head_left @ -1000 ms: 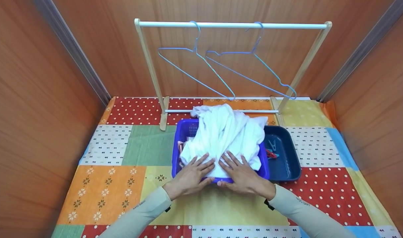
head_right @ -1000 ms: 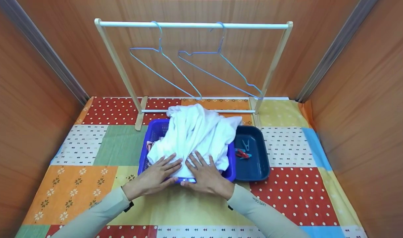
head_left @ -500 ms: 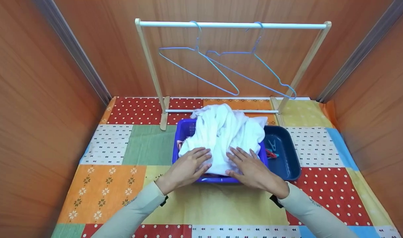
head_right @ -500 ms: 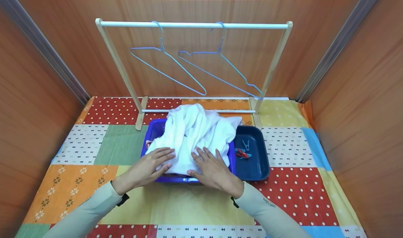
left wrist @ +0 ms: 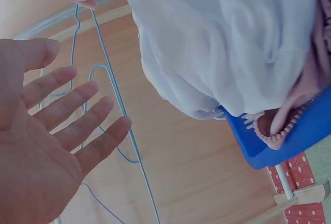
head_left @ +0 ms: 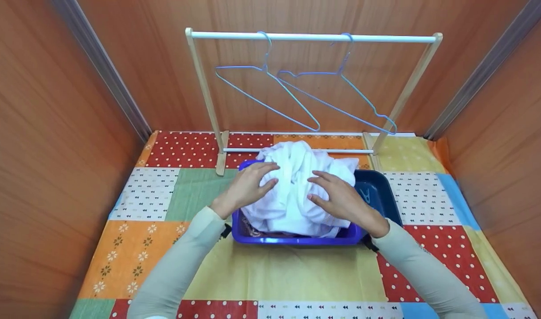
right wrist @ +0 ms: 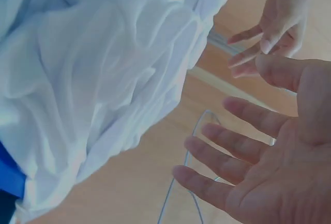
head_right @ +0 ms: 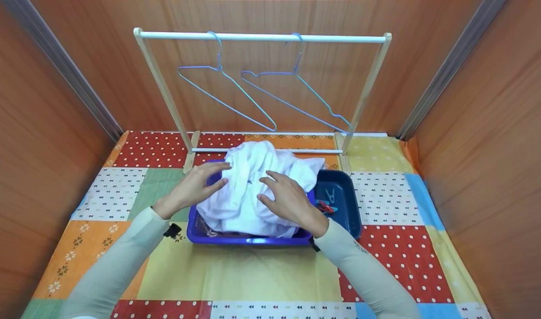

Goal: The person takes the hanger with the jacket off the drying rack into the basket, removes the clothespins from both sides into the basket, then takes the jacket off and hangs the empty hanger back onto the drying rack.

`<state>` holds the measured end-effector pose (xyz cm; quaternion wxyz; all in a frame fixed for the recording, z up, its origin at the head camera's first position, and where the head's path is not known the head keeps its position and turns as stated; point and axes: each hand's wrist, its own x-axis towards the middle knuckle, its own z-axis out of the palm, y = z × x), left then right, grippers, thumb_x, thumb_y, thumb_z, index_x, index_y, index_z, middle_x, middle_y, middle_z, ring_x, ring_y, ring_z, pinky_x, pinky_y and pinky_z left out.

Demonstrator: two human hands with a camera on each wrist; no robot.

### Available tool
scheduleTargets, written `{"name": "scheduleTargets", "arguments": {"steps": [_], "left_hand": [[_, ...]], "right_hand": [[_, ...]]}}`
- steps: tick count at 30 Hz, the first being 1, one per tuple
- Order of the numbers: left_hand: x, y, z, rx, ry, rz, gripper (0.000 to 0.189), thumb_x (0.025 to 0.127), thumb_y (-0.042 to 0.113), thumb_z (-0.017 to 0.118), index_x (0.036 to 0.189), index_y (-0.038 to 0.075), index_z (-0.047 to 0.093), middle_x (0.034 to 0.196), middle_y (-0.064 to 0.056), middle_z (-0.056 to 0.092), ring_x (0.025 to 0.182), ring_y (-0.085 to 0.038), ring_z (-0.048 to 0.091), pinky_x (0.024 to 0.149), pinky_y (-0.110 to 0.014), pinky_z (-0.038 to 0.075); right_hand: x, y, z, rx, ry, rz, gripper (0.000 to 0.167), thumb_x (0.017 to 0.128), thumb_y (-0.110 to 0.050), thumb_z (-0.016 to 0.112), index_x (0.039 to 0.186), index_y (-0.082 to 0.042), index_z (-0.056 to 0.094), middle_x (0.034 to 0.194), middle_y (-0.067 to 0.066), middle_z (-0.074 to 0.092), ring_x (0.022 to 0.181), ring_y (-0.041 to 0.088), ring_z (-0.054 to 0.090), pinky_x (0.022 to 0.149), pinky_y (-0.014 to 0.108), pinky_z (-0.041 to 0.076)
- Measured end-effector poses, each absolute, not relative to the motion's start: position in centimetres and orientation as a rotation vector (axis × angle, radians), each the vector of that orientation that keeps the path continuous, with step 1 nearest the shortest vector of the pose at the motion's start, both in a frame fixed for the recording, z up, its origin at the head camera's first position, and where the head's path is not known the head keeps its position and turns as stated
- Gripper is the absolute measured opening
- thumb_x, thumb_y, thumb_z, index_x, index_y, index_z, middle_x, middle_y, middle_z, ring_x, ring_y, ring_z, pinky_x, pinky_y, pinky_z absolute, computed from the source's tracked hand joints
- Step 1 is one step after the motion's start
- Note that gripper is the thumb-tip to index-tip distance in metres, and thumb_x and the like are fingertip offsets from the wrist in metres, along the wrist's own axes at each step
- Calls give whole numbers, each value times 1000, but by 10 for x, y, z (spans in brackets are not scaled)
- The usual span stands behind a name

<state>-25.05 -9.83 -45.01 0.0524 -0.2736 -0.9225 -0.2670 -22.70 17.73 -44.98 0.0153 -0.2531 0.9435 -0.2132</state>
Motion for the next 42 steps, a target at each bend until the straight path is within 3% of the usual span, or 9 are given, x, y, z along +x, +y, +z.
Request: {"name": "scheduleTargets", "arguments": {"steps": [8,14,28,35,42], "left_hand": [[-289,-95,-454,-668,-2834,-929,44,96,31,62,135,12,58,139,-8,60,128,-28,57,108,-44,46],[-317,-98,-464,-514,-2968,-1047,51,97,36,60,142,14,51,145,-8,54,135,-30,49,112,-49,41],[-346,-92,-485,-314,-3178,-1245,63,96,44,59,150,19,39,153,-9,43,142,-30,41,114,-54,36],[-351,-85,-491,-331,-3198,-1298,65,95,47,60,151,24,37,156,-7,39,146,-31,34,117,-56,30],[-357,-75,-493,-432,-3227,-1278,78,90,57,61,154,24,32,159,-10,34,148,-33,30,119,-57,26]], "right_hand": [[-277,178,-460,-753,2903,-828,45,97,-33,61,135,-9,59,145,14,52,134,35,49,112,54,38],[-313,179,-474,-699,2864,-898,46,96,-30,62,135,-6,57,143,17,54,135,36,48,114,52,36],[-364,175,-494,-570,2739,-889,55,98,-35,58,147,-12,45,152,14,42,140,38,39,115,56,32],[-382,170,-497,-420,2692,-922,66,98,-40,58,155,-23,29,163,13,22,150,37,21,120,58,21],[-389,164,-503,-352,2630,-932,85,94,-41,64,159,-28,10,164,13,18,148,39,26,120,57,23]]}}
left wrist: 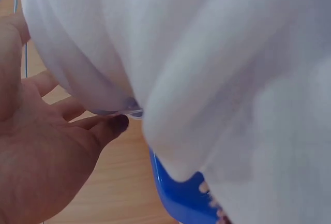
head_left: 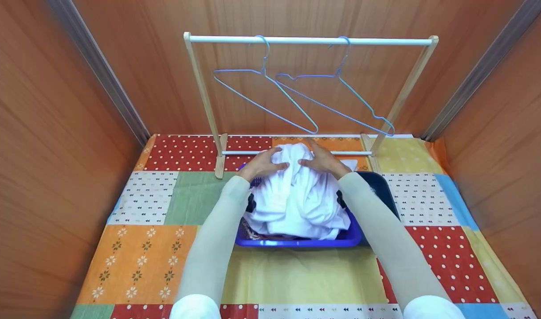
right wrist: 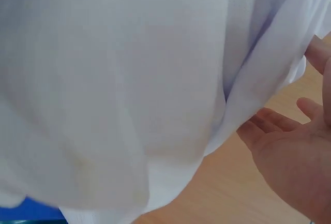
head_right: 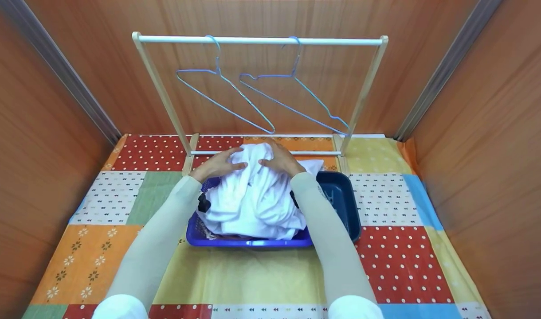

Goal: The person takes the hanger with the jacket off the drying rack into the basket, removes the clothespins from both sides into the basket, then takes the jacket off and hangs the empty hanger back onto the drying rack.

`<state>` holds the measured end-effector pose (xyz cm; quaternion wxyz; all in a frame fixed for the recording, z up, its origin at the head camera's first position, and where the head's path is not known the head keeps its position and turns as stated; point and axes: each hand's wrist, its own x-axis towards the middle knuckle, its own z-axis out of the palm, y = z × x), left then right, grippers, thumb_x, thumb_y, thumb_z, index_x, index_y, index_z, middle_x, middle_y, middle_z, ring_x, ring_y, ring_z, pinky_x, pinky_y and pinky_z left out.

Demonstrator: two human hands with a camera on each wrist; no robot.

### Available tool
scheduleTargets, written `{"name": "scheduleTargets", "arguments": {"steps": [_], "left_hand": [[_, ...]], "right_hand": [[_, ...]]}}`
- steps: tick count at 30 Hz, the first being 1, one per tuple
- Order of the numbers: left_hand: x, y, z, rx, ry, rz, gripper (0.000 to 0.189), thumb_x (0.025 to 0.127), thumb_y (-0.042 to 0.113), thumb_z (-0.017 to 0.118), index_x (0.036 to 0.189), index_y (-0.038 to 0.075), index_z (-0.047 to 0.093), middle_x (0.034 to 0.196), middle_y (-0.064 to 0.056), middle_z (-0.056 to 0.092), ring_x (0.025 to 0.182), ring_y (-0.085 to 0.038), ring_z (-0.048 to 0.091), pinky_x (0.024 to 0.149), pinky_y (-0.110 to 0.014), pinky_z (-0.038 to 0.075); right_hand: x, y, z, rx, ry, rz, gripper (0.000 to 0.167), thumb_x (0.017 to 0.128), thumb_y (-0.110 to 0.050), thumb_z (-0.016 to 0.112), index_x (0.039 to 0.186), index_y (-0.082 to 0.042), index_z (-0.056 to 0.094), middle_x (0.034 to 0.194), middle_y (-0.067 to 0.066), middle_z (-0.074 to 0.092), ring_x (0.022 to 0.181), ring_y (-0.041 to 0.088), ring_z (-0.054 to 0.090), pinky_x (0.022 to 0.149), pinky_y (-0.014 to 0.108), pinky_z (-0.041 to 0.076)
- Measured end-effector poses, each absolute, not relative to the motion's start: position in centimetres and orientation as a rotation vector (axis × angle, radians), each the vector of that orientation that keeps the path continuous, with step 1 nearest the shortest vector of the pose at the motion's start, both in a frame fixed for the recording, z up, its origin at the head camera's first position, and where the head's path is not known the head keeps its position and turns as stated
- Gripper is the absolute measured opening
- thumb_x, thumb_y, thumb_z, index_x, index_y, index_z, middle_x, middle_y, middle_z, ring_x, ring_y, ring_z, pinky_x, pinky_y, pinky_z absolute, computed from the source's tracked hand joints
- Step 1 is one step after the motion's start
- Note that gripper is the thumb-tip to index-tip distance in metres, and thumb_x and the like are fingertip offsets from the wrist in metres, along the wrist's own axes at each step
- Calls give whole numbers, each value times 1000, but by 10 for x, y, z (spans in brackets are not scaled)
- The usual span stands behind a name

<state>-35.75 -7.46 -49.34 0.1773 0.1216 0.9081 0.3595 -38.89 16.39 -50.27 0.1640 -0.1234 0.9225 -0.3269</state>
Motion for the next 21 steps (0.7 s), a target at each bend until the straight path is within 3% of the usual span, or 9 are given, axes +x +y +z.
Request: {"name": "scheduleTargets", "arguments": {"steps": [3,9,16,21], "left_hand": [[-357,-73,-494,308,2531,1001,82,88,59,62,155,27,28,161,-9,30,149,-34,27,119,-59,25],[-356,-70,-494,270,2521,925,81,88,46,69,156,28,27,161,-9,31,149,-33,28,118,-58,28],[-354,-71,-494,380,2656,915,56,94,9,64,146,10,46,150,-13,48,141,-29,42,118,-47,33],[-352,-76,-493,393,2697,1045,39,96,5,58,135,5,58,139,-14,58,135,-28,50,114,-44,40]], "right_hand": [[-389,162,-504,-343,2625,-901,82,95,-39,64,159,-27,14,164,13,22,149,36,25,121,56,22],[-388,159,-507,-380,2678,-852,59,96,-30,64,149,-15,42,148,16,48,138,35,44,116,51,34],[-386,157,-512,-498,2770,-941,35,96,-12,63,131,-9,61,135,14,61,128,31,54,110,47,42],[-383,154,-513,-525,2783,-1078,28,96,-3,58,123,-6,66,130,12,64,127,30,56,109,45,44]]}}
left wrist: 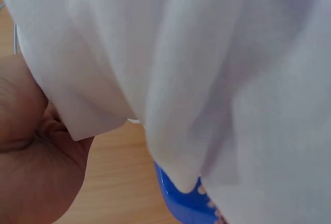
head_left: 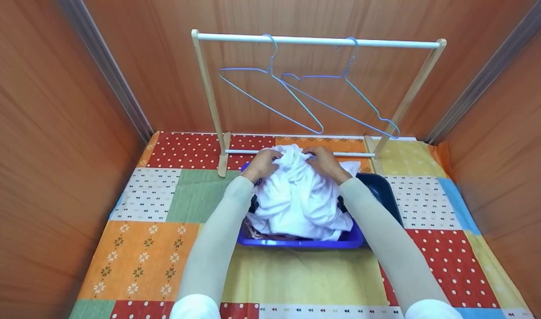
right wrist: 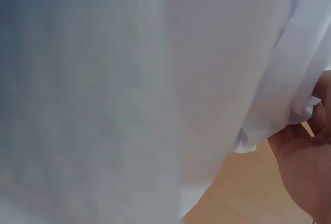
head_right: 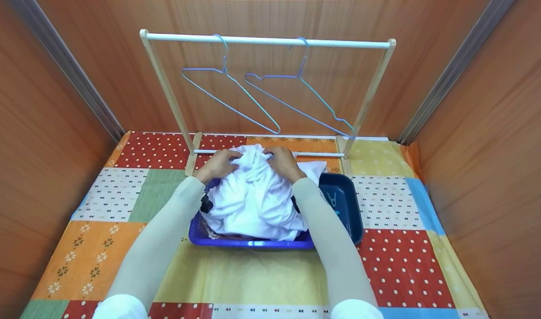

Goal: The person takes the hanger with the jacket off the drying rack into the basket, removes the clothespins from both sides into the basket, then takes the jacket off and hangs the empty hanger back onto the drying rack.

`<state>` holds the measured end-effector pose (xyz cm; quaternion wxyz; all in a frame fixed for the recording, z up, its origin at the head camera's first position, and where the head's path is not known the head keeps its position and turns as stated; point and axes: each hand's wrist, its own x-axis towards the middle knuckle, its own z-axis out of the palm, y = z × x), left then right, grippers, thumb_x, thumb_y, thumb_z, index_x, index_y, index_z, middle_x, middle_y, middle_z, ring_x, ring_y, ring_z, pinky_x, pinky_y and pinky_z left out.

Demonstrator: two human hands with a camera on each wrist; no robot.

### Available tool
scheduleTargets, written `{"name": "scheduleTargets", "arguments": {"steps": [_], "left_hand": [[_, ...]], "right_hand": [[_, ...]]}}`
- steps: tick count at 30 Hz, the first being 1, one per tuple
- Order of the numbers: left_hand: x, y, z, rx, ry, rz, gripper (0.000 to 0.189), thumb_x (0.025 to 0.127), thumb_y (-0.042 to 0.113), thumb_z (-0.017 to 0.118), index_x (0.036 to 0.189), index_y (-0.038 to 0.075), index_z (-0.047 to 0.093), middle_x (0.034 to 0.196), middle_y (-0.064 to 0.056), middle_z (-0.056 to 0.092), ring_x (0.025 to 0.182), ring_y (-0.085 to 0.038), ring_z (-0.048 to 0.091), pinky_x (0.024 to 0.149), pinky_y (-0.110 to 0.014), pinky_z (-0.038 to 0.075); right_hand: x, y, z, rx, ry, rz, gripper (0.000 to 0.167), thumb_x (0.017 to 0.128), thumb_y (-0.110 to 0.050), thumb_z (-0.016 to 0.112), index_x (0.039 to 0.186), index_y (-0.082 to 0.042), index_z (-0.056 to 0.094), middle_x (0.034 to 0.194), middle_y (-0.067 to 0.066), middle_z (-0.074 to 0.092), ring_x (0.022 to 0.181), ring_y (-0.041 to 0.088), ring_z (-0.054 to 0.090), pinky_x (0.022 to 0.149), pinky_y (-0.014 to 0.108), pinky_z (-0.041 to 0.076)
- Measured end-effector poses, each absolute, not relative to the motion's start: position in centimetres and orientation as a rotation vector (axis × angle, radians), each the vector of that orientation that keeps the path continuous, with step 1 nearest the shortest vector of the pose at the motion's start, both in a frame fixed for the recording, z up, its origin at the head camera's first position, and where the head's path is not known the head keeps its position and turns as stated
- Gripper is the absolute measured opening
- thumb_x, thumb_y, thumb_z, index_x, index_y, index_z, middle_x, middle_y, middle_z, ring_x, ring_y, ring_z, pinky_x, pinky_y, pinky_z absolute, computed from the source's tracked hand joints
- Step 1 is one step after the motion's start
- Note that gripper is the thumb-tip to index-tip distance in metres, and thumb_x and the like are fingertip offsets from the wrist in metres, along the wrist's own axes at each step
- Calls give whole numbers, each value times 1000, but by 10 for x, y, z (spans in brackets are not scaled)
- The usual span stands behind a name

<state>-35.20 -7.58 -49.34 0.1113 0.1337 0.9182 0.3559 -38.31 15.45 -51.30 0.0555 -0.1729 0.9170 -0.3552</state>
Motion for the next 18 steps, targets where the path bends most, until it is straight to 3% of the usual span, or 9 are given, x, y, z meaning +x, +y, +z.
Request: {"name": "scheduleTargets", "arguments": {"steps": [18], "left_hand": [[-322,-77,-455,572,2828,1143,34,96,7,60,130,13,66,135,-8,63,132,-24,55,111,-41,43]], "right_hand": [[-355,151,-491,-620,2894,-1279,32,93,-3,62,124,-5,67,126,14,68,120,30,62,103,44,49]]}}
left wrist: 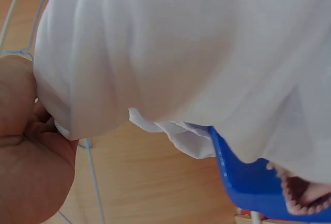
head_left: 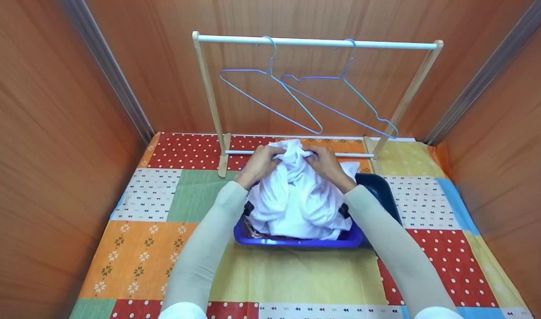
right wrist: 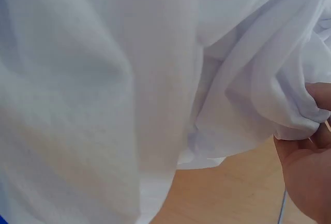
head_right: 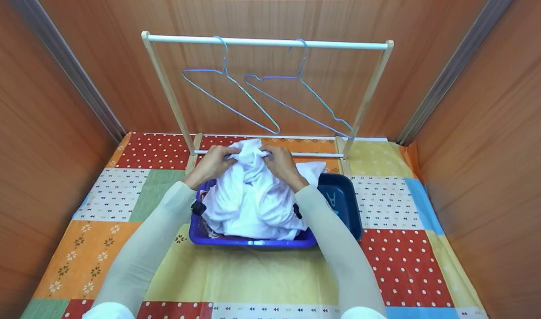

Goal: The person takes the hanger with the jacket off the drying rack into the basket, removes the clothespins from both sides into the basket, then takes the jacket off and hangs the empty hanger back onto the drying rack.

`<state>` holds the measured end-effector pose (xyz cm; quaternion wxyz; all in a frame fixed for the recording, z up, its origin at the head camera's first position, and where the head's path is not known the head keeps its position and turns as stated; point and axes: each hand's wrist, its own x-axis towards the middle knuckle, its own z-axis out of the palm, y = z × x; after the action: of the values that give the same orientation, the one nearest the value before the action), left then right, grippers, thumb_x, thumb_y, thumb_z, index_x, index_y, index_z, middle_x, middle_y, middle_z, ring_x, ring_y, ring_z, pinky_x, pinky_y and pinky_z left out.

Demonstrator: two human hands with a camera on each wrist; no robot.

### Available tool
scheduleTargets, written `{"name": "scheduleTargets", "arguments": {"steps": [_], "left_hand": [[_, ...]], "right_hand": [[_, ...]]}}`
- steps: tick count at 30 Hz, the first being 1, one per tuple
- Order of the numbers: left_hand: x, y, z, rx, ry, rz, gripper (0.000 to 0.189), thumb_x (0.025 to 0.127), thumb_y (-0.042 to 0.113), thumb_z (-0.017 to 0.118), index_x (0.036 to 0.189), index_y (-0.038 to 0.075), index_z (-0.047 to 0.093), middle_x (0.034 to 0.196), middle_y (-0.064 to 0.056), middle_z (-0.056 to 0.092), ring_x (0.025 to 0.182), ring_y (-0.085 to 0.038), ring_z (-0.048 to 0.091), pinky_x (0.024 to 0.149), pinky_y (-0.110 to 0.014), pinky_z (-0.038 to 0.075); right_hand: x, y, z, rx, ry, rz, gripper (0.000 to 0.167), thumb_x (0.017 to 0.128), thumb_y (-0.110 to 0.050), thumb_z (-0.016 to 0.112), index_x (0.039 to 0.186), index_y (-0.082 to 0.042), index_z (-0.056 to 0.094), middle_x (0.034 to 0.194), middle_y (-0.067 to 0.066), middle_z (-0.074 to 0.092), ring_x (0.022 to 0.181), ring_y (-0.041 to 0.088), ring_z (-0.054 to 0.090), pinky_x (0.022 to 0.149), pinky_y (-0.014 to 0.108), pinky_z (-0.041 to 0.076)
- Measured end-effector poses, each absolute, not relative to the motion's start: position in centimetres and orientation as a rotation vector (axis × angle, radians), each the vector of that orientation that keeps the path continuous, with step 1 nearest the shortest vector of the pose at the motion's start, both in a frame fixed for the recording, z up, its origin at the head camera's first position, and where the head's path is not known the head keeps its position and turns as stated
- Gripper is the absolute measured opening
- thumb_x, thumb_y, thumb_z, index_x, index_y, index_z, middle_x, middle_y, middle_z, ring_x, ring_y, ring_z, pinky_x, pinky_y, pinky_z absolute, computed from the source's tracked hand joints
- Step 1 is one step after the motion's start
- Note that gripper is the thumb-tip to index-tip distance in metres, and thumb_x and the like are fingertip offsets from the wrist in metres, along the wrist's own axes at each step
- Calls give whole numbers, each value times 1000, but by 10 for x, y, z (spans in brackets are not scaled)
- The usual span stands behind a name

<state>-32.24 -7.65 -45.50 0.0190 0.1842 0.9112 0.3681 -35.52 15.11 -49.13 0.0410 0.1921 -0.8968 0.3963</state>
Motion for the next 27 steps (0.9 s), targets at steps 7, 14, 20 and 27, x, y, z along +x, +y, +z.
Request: {"name": "scheduleTargets", "arguments": {"steps": [7,14,20,27], "left_hand": [[-300,-75,-443,794,2883,1035,33,96,5,60,128,10,66,131,-10,65,128,-27,57,110,-41,45],[-281,-74,-445,1039,2875,981,32,94,3,61,125,10,69,126,-8,69,123,-26,61,107,-41,47],[-267,-77,-453,1186,2867,1003,31,93,-1,62,121,10,71,120,-6,72,114,-22,66,99,-36,53],[-248,-89,-467,1133,2891,932,33,94,4,62,126,11,67,125,-6,69,117,-22,66,100,-35,52]], "right_hand": [[-345,156,-482,810,-2698,1117,57,89,2,64,142,-12,50,139,12,58,130,32,53,110,49,42],[-329,166,-476,1051,-2728,1003,56,91,3,63,143,-11,50,148,13,49,138,35,46,113,50,39],[-316,173,-475,1153,-2672,1014,33,90,3,64,123,-3,66,145,11,54,134,32,51,108,47,45],[-297,177,-475,1230,-2817,911,36,95,-6,61,131,-7,59,149,8,50,140,29,44,115,48,37]]}}
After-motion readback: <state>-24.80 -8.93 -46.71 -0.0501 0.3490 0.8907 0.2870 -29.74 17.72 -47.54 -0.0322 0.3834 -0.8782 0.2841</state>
